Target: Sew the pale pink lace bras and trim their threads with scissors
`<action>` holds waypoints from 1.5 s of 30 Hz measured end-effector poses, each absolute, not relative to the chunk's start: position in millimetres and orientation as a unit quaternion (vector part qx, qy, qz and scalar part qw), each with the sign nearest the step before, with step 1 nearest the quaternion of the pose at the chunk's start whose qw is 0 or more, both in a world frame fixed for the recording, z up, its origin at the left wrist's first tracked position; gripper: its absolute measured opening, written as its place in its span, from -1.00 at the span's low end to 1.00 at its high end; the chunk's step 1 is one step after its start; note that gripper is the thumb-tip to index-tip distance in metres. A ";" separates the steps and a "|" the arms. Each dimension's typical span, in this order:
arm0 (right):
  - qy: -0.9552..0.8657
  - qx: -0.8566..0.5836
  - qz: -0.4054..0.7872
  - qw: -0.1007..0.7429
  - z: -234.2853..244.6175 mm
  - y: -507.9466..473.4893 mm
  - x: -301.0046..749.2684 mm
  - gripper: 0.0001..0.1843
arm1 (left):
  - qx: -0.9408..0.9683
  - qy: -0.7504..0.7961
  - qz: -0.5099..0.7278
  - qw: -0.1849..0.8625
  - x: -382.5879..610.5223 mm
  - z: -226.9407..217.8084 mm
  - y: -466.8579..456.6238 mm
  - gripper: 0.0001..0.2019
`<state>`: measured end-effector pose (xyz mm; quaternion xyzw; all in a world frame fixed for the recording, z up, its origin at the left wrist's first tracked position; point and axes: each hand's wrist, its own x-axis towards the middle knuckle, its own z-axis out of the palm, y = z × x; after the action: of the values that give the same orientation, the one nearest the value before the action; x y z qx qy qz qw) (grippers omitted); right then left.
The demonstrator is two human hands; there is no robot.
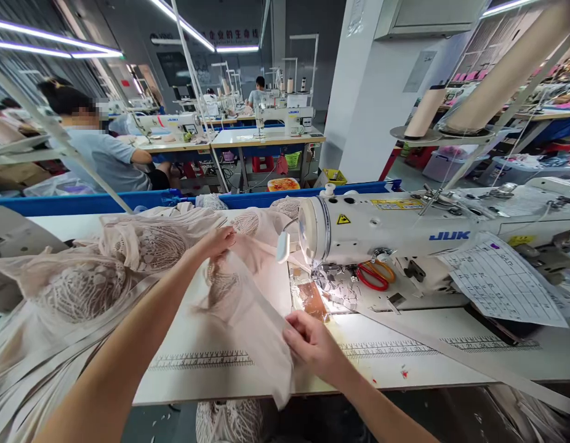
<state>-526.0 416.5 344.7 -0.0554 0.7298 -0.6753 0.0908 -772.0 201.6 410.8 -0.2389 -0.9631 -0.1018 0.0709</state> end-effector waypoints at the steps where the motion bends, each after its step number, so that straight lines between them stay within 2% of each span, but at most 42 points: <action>1: 0.760 -0.052 -0.643 0.083 344.2 428.6 -526.4 -0.68 | -0.234 -0.965 -0.090 0.071 -769.1 407.6 204.7 -0.80; 4: 0.884 -0.040 -0.466 0.017 341.1 455.4 -533.3 -0.81 | -0.274 -0.957 -0.068 0.072 -748.2 393.0 234.3 -0.70; 7: 0.950 -0.040 -0.304 -0.064 333.6 465.7 -543.5 -0.80 | -0.456 -0.883 -0.106 0.041 -728.4 371.7 280.2 -0.77; 10: 0.960 -0.026 -0.254 -0.114 326.6 467.2 -546.2 -0.83 | -0.554 -0.816 -0.163 0.028 -727.6 347.4 318.1 -0.85; 13: 0.959 -0.032 -0.154 -0.238 327.6 463.1 -537.8 -0.81 | -0.509 -0.841 -0.178 0.042 -739.1 326.1 340.3 -0.79; 15: 0.942 -0.077 -0.123 -0.302 331.7 454.7 -529.7 -0.82 | -0.481 -0.854 -0.188 0.059 -744.5 317.1 349.2 -0.82; 19: 0.934 -0.175 -0.150 -0.271 333.2 428.2 -521.5 -0.97 | -0.461 -0.854 -0.220 0.103 -735.0 320.1 350.7 -0.82; 22: 0.935 -0.168 -0.092 -0.299 325.1 414.6 -525.2 -0.81 | -0.499 -0.824 -0.244 0.112 -709.4 336.8 327.8 -0.78; 24: 0.923 -0.176 -0.072 -0.335 320.8 412.4 -529.1 -0.71 | -0.589 -0.762 -0.261 0.063 -688.2 348.0 303.4 -0.79; 27: 0.911 -0.206 -0.078 -0.349 322.4 416.1 -531.6 -0.69 | -0.706 -0.659 -0.256 -0.030 -660.6 356.0 267.3 -0.72; 31: 0.915 -0.241 -0.099 -0.309 332.3 425.9 -525.0 -0.68 | -0.684 -0.724 -0.094 0.004 -638.3 352.5 242.4 -0.54; 35: 0.926 -0.265 -0.112 -0.245 335.0 442.6 -515.0 -0.68 | -0.619 -0.785 0.014 0.027 -618.7 349.9 246.4 -0.57; 41: 0.930 -0.269 -0.097 -0.230 336.4 477.5 -511.8 -0.65 | -0.576 -0.816 -0.008 0.039 -599.5 350.0 269.3 -0.38; 45: 0.925 -0.263 -0.090 -0.258 338.6 493.3 -513.5 -0.68 | -0.580 -0.813 -0.046 0.035 -601.7 347.5 284.5 -0.41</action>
<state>-513.5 493.3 338.6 -0.2630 0.9252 -0.0903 -0.2581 -601.7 284.5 347.5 -0.5796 -0.8129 -0.0460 0.0350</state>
